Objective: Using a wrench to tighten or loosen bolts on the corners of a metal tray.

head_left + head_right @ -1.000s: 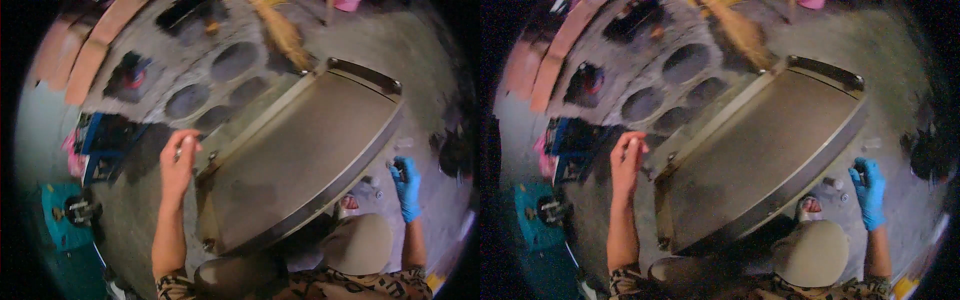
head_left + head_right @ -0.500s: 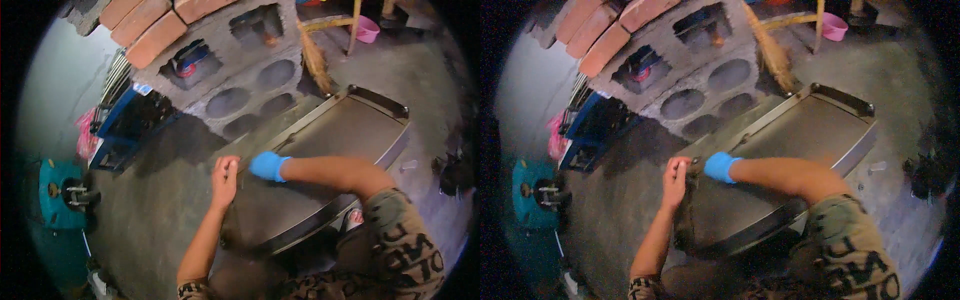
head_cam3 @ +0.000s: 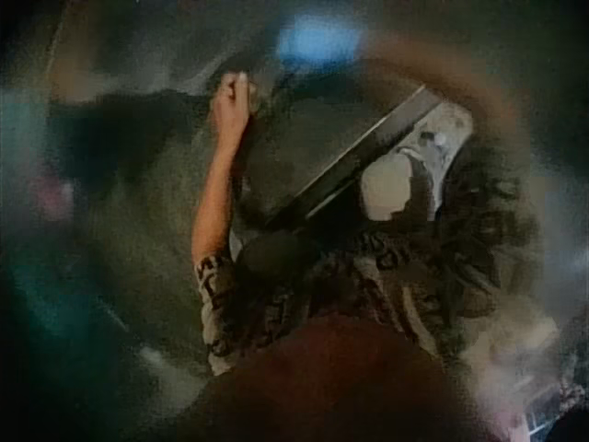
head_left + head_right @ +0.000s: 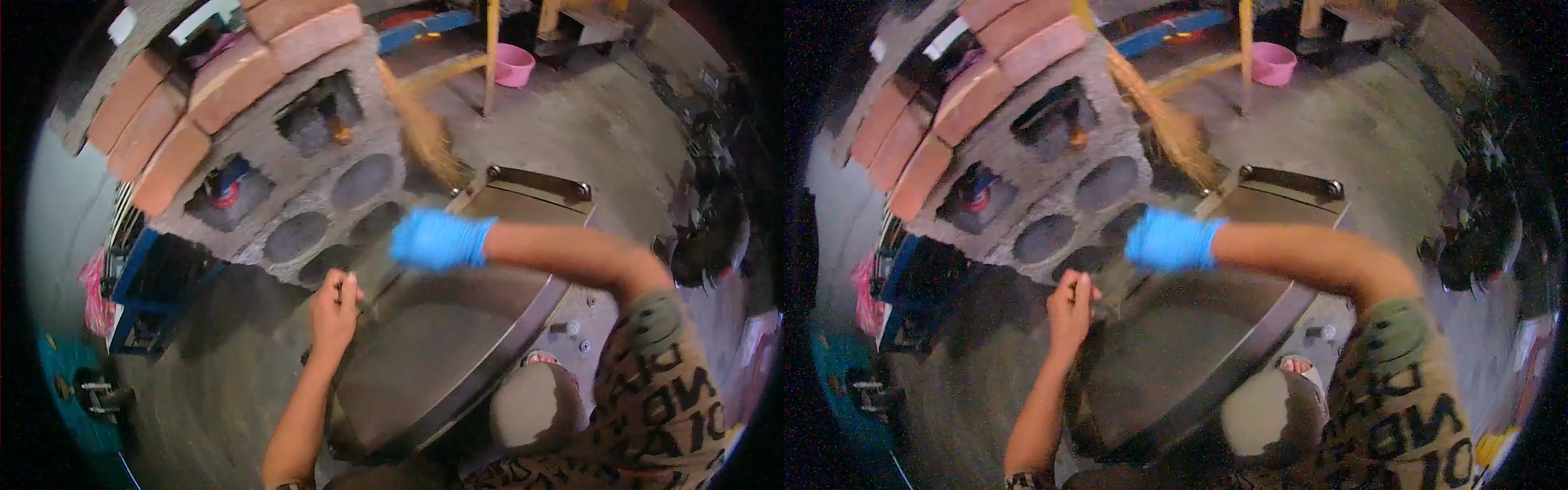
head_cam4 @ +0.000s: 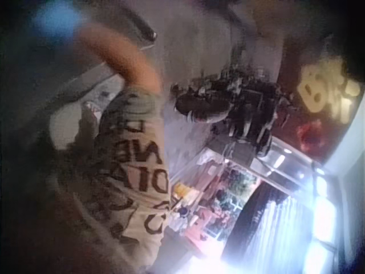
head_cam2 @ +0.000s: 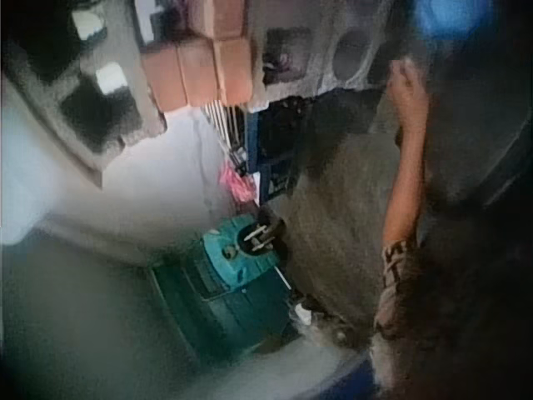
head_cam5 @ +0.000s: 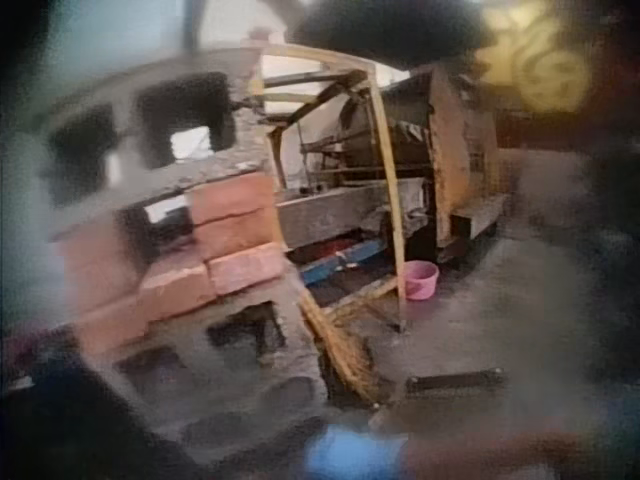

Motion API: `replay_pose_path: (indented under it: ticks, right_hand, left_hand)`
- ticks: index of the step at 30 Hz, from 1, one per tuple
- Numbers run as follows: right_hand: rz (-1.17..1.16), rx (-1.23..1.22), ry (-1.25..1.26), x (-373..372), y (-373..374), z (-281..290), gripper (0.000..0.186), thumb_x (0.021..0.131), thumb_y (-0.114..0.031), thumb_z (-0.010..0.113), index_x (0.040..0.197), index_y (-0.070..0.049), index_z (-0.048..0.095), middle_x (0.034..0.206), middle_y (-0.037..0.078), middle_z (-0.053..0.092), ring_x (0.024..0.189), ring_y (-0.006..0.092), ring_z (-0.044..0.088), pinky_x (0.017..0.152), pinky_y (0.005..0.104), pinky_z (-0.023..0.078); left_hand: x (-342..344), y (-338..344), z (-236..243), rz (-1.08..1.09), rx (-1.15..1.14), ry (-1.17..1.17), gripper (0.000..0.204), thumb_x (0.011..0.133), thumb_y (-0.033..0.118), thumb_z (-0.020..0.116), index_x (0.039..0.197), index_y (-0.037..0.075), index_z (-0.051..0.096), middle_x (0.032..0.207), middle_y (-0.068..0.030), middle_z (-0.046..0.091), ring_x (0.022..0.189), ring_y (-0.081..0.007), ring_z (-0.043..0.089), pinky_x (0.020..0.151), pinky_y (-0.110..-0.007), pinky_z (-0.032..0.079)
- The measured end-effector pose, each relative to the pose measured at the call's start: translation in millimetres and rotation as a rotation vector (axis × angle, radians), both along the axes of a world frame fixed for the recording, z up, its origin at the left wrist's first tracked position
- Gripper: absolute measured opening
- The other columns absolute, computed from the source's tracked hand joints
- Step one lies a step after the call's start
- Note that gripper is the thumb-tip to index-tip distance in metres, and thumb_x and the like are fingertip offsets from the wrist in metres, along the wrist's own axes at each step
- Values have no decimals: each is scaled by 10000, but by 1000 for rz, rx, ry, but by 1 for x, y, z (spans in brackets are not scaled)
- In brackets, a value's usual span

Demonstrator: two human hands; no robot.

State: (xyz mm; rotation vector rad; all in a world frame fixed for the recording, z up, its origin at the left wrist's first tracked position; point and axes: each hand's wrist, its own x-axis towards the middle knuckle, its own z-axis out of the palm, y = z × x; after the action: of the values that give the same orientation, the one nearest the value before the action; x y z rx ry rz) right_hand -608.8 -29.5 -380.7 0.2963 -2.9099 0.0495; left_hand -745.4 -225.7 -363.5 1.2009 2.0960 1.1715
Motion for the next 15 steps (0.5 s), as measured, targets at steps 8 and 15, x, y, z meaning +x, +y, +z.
replay_pose_path:
  ticks: [8, 15]
  right_hand:
    - [-732, -580, 473, 134, 208, 62, 368, 862, -390, 548, 829, -24, 567, 725, 53, 580, 668, 183, 549, 604, 319, 442]
    - [-829, -993, 297, 181, 268, -20, 363, 861, -365, 542, 888, -4, 568, 692, 84, 548, 613, 126, 495, 597, 307, 452]
  left_hand:
    - [97, 176, -14, 9, 302, -421, 143, 900, 182, 507, 838, 56, 477, 787, -54, 607, 531, -73, 476, 488, -215, 404]
    - [133, 269, -59, 55, 270, -406, 160, 909, 190, 490, 836, 50, 466, 778, -58, 602, 525, -72, 486, 471, -220, 413]
